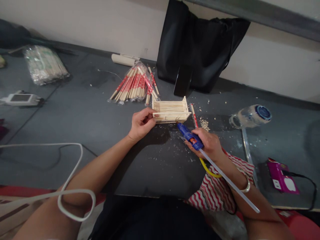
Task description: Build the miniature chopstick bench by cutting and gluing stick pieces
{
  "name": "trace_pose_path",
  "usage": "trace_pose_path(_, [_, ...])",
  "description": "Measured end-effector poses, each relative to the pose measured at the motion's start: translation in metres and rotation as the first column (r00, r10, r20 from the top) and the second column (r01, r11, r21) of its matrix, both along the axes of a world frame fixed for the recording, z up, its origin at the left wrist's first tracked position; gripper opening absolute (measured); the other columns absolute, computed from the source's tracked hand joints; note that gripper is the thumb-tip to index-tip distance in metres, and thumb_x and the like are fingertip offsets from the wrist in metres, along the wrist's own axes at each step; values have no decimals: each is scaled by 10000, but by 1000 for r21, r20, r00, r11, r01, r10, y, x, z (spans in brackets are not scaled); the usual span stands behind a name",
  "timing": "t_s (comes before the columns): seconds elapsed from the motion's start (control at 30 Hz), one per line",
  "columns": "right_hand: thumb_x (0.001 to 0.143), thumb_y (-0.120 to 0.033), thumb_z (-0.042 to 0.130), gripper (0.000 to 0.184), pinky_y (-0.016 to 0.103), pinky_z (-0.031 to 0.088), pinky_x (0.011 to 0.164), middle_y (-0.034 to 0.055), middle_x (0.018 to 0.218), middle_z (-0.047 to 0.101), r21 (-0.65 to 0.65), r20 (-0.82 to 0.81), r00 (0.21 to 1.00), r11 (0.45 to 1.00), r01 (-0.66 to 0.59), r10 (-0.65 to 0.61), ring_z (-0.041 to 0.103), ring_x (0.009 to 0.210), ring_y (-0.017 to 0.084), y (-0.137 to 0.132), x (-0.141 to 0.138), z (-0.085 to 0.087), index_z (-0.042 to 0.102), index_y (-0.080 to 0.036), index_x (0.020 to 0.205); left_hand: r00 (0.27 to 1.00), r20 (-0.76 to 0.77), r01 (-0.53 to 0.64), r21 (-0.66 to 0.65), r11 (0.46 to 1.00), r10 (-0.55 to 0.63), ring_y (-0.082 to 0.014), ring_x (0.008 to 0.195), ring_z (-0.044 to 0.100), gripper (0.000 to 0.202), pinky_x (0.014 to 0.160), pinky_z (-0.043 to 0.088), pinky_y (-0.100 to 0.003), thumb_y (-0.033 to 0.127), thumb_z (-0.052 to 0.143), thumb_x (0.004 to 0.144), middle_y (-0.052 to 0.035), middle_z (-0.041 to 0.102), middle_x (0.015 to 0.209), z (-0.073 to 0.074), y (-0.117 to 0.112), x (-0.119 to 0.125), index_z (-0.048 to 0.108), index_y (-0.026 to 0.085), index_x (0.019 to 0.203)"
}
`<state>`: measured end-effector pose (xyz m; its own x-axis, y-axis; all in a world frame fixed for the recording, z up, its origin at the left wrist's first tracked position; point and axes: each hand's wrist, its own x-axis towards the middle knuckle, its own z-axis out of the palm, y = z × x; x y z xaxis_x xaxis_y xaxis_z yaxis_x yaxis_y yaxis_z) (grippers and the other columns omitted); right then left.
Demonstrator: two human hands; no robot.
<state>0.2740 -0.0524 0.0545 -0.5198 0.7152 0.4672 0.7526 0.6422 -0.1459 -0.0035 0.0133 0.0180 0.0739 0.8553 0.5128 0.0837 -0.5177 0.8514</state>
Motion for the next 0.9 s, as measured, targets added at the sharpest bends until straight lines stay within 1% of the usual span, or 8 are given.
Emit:
trace_pose_path(0.23, [967,-349,608,168,279,497,613,55,872,759,18,7,1000,1000,-19,19,725,729,194,0,0,6,595,-221,1075,1000,11,7,21,1000,-7,-62,448,342,23,428,263,-191,195,673,790,77,454,535,-1,0,0,695,191,786])
trace_pose_path(0.4, [955,-346,616,179,283,503,635,56,882,757,-38,13,1000,999,4,-4,724,742,200,-1,2,7,613,-226,1089,1000,0,-15,11,1000,15,-66,460,350,28,440,275,-199,202,677,781,71,452,537,0,0,0,697,191,765])
trace_pose_path(0.57, [966,-389,609,184,279,497,630,53,864,751,-76,13,1000,997,12,-11,717,727,195,-1,4,11,628,-229,1056,1000,6,-22,9,1000,22,-70,465,353,36,442,270,-203,215,675,775,69,455,536,-1,0,1,703,193,769])
trace_pose_path(0.8, [987,-423,598,204,273,472,590,46,826,744,-79,19,1000,997,6,-5,702,685,182,-3,4,22,616,-225,1031,999,10,-30,3,1000,30,-65,460,347,46,440,261,-195,218,669,763,69,451,530,0,0,1,699,187,749])
trace_pose_path(0.9, [987,-430,598,206,277,472,588,42,820,743,-93,28,999,995,30,-27,695,666,182,-3,5,24,613,-228,1025,1000,11,-29,-2,1000,29,-69,464,355,41,446,272,-197,219,675,761,66,460,531,-1,0,1,700,189,748])
